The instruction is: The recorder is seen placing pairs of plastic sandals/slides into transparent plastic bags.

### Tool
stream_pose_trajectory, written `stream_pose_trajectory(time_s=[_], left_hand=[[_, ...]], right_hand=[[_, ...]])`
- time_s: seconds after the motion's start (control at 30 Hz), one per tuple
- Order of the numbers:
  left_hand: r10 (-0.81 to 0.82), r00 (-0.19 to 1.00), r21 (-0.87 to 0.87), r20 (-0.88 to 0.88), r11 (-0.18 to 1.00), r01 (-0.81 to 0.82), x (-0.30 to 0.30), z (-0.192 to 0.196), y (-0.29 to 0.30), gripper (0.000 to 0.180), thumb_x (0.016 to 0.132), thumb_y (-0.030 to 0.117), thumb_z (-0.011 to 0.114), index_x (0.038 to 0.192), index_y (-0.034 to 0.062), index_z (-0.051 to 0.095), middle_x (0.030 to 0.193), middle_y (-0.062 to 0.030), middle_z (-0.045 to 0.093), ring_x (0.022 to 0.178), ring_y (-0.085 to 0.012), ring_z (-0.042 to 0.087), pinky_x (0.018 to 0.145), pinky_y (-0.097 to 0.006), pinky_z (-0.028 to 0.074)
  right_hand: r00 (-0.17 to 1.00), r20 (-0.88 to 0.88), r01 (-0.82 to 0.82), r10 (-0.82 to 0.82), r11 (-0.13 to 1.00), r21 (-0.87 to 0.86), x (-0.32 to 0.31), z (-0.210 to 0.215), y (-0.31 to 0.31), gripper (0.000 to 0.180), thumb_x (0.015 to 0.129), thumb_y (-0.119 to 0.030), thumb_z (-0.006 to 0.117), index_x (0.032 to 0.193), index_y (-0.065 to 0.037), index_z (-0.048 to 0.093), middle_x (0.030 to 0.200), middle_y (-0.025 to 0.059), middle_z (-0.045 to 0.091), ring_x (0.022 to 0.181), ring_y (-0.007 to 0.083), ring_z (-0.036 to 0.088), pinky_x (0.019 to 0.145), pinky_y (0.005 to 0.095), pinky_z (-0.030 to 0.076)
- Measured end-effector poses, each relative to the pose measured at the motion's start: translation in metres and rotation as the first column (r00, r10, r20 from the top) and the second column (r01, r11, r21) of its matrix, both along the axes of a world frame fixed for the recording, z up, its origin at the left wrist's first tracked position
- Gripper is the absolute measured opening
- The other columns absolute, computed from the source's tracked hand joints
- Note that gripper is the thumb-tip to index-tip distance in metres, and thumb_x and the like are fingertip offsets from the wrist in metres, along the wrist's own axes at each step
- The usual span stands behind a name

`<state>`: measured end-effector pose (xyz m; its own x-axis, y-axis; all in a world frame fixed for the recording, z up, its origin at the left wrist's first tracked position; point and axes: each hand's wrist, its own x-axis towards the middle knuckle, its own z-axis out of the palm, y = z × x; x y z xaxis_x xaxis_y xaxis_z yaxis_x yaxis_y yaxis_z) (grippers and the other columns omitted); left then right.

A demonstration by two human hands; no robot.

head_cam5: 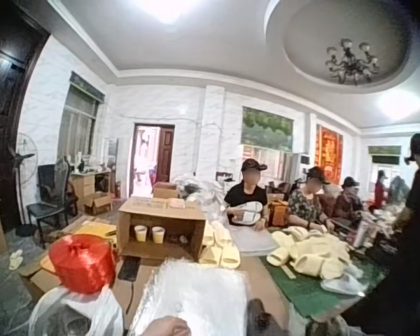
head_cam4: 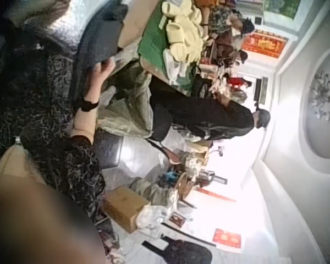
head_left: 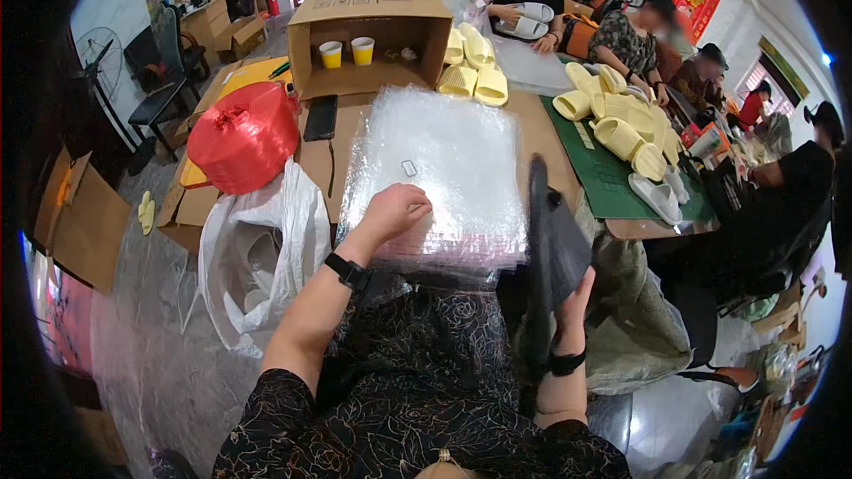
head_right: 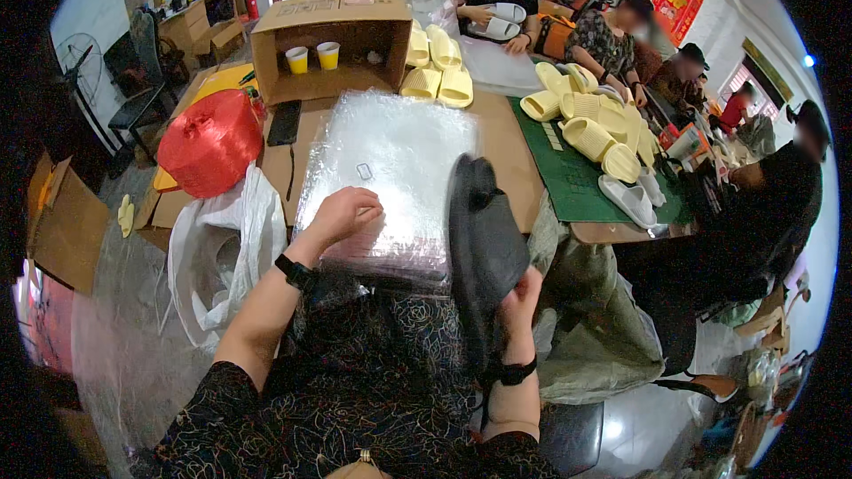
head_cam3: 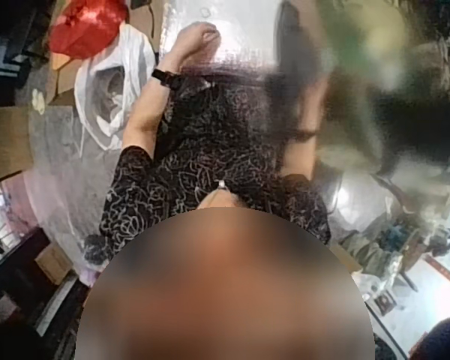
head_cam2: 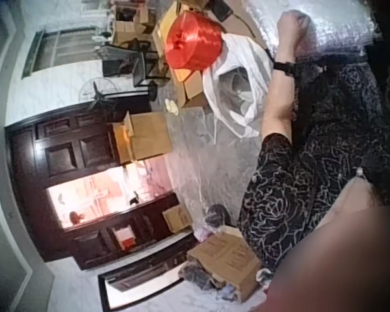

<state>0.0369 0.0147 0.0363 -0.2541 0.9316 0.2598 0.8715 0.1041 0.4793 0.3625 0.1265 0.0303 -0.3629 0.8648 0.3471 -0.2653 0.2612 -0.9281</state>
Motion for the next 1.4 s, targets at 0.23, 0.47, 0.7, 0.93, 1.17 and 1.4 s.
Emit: stream_pose_trajectory(time_s=[0.23,0.47,0.7,0.93,1.17,1.4], left_hand=[[0.022,0.982,0.232,0.189,0.97,-0.067,0.001,0.01,0.008,0.026,0.09,0.032,0.06,0.092,0.0097,0.073,0.096,-0.0098,0.069,0.091,-0.0315,0.064,0.081,-0.04,0.051],[-0.077,0.943,0.217,0.325,0.976,0.005,0.007,0.02,-0.005,0.025,0.084,0.019,0.069,0.105,0.0066,0.071,0.108,-0.011,0.067,0.096,-0.0269,0.065,0.077,-0.033,0.054],[0.001,1.0,0.281,0.018,0.96,-0.006,0.001,-0.01,0.03,0.038,0.085,0.027,0.068,0.116,0.0055,0.065,0.13,-0.017,0.059,0.116,-0.0354,0.057,0.099,-0.041,0.045],[-0.048,0.998,0.006,-0.034,0.999,0.048,0.021,-0.004,0.06,0.041,0.083,0.039,0.07,0.113,0.0103,0.068,0.115,-0.0136,0.065,0.109,-0.034,0.058,0.094,-0.043,0.047],[-0.07,0.996,-0.008,0.052,0.997,0.071,0.006,-0.006,0.019,0.035,0.076,0.03,0.076,0.105,0.0102,0.072,0.112,-0.0105,0.065,0.106,-0.0304,0.06,0.093,-0.041,0.048],[-0.089,0.885,-0.053,0.458,0.991,0.127,-0.024,-0.003,-0.013,0.03,0.078,0.016,0.077,0.106,0.0067,0.072,0.11,-0.011,0.068,0.104,-0.0253,0.063,0.092,-0.034,0.049]], right_hand=[[0.814,0.567,-0.448,0.126,0.757,0.476,-0.03,0.039,-0.042,0.025,0.075,-0.016,0.075,0.069,0.001,0.058,0.068,0.0147,0.055,0.062,0.0344,0.057,0.057,0.0393,0.046],[0.625,0.724,-0.354,-0.291,0.721,0.595,-0.039,0.022,-0.036,0.039,0.082,-0.033,0.07,0.065,-0.002,0.054,0.068,0.0154,0.055,0.064,0.0369,0.059,0.057,0.0463,0.047],[0.563,0.763,-0.358,-0.317,0.739,0.571,-0.04,0.029,-0.04,0.04,0.083,-0.035,0.069,0.064,-0.002,0.055,0.069,0.0157,0.056,0.065,0.037,0.06,0.059,0.0467,0.047],[0.507,0.705,-0.079,-0.495,0.788,0.61,0.002,0.035,-0.013,0.042,0.08,-0.034,0.071,0.063,0.001,0.055,0.069,0.0197,0.057,0.068,0.0402,0.059,0.06,0.0488,0.046],[0.558,0.637,0.057,-0.532,0.79,0.61,0.023,0.042,-0.001,0.04,0.076,-0.026,0.076,0.061,0.001,0.05,0.063,0.0171,0.051,0.06,0.0377,0.054,0.054,0.0451,0.041],[0.741,0.621,-0.199,-0.256,0.8,0.567,-0.003,0.043,-0.037,0.036,0.075,-0.026,0.077,0.064,-0.001,0.054,0.065,0.0149,0.053,0.058,0.0343,0.057,0.052,0.0428,0.044]])
